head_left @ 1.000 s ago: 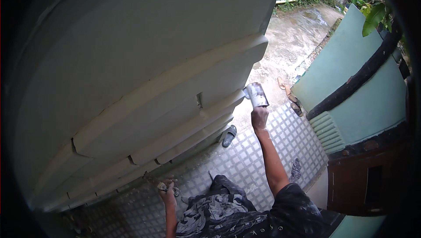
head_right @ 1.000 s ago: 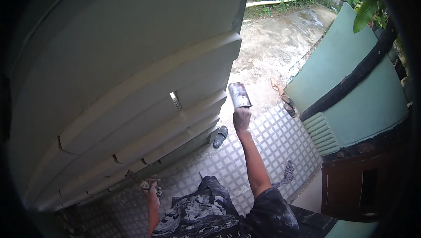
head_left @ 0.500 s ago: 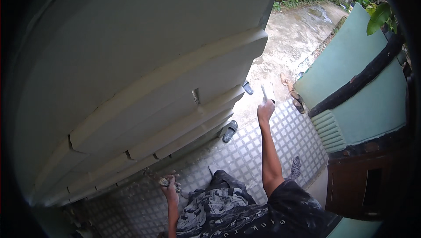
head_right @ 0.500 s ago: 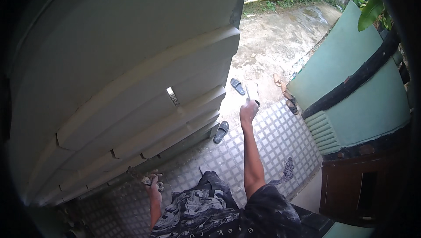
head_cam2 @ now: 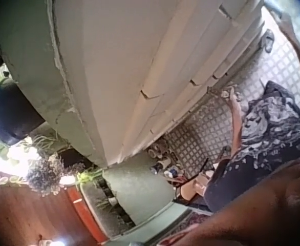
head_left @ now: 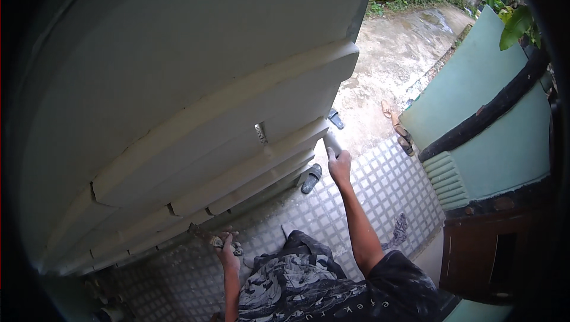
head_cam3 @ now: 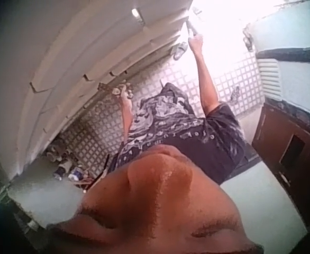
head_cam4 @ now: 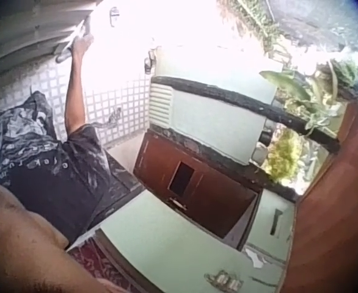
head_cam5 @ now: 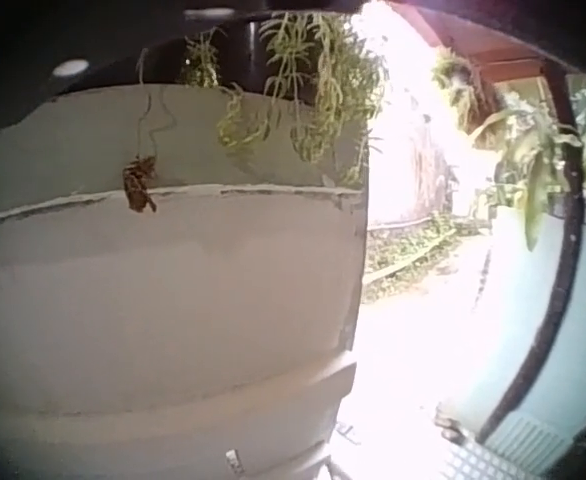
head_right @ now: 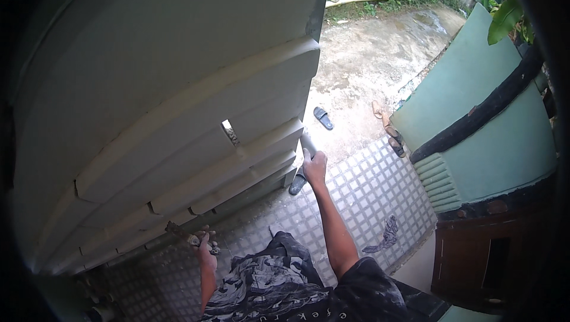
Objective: Applying and smoothing white putty/filler onto a tiered concrete wall to patch cracks and joints.
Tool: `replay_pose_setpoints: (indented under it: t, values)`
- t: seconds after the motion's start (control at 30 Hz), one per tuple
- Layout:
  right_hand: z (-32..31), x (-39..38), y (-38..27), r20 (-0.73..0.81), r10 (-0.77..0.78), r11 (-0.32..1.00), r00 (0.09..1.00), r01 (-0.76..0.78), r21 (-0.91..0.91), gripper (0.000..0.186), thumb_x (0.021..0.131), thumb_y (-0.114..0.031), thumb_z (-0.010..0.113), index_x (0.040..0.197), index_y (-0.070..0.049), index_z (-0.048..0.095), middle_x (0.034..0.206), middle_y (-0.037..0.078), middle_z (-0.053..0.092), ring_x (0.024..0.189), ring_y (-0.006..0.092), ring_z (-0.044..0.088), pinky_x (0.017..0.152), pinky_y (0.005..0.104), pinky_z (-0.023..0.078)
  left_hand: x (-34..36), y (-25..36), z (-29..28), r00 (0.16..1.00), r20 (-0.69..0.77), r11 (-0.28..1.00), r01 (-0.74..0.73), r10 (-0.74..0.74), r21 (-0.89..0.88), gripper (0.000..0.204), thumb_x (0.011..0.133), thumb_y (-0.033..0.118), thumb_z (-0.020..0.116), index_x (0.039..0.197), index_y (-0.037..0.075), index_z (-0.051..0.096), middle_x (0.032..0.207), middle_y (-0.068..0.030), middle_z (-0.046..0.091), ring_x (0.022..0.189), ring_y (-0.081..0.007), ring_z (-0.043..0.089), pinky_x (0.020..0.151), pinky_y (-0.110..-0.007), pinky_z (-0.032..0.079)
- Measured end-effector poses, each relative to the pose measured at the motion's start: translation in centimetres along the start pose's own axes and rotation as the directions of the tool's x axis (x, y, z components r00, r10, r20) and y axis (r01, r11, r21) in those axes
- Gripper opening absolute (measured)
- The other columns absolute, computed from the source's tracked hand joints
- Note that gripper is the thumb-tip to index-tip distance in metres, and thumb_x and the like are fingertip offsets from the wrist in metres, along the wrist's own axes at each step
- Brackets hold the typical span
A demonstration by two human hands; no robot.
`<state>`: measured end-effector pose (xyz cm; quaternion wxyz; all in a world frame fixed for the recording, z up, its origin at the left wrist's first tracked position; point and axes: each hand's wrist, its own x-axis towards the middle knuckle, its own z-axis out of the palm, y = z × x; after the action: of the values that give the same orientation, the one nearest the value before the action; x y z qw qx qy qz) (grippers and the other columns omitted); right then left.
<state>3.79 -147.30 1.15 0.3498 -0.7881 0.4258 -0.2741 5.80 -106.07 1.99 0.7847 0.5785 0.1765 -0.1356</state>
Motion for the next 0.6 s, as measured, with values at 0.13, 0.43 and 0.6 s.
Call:
replay_pose_setpoints:
  t: [0.13,0.43,0.6]
  values:
    - [0.4,-1.4,-0.4,0.246,0.225,0.882,0.943,-0.304,0.360,0.024,0.079,-0.014,0.067,0.079,0.009,0.061,0.067,0.011,0.060,0.056,0.0153,0.056,0.049,0.0321,0.043,0.2,-0.5,-0.2,0.999,0.034,1.000,-0.016,0.016,-0.013,0.016,0.083,0.001,0.058,0.092,0.011,0.052,0.105,-0.0061,0.062,0.082,-0.0146,0.062,0.050,-0.025,0.044]
    - [-0.1,-4.2,-3.5,0.584,0.218,0.460,0.782,-0.611,0.645,0.017,0.085,-0.011,0.062,0.093,0.004,0.059,0.076,0.004,0.060,0.058,0.0090,0.052,0.050,0.0247,0.041,-0.2,-0.6,0.6,0.999,0.028,1.000,0.023,-0.023,0.019,0.017,0.083,-0.001,0.057,0.094,0.010,0.050,0.103,-0.0074,0.063,0.081,-0.0139,0.063,0.050,-0.025,0.044]
    - [2.0,-6.3,-3.7,0.365,0.225,0.430,0.903,-0.428,0.795,0.021,0.088,-0.010,0.059,0.102,0.005,0.056,0.087,0.006,0.061,0.069,0.0117,0.057,0.058,0.0258,0.045,-0.2,-0.8,0.1,0.999,0.042,0.998,0.011,-0.014,0.069,0.013,0.083,0.000,0.055,0.091,0.009,0.051,0.103,-0.0078,0.064,0.080,-0.0138,0.063,0.050,-0.025,0.044]
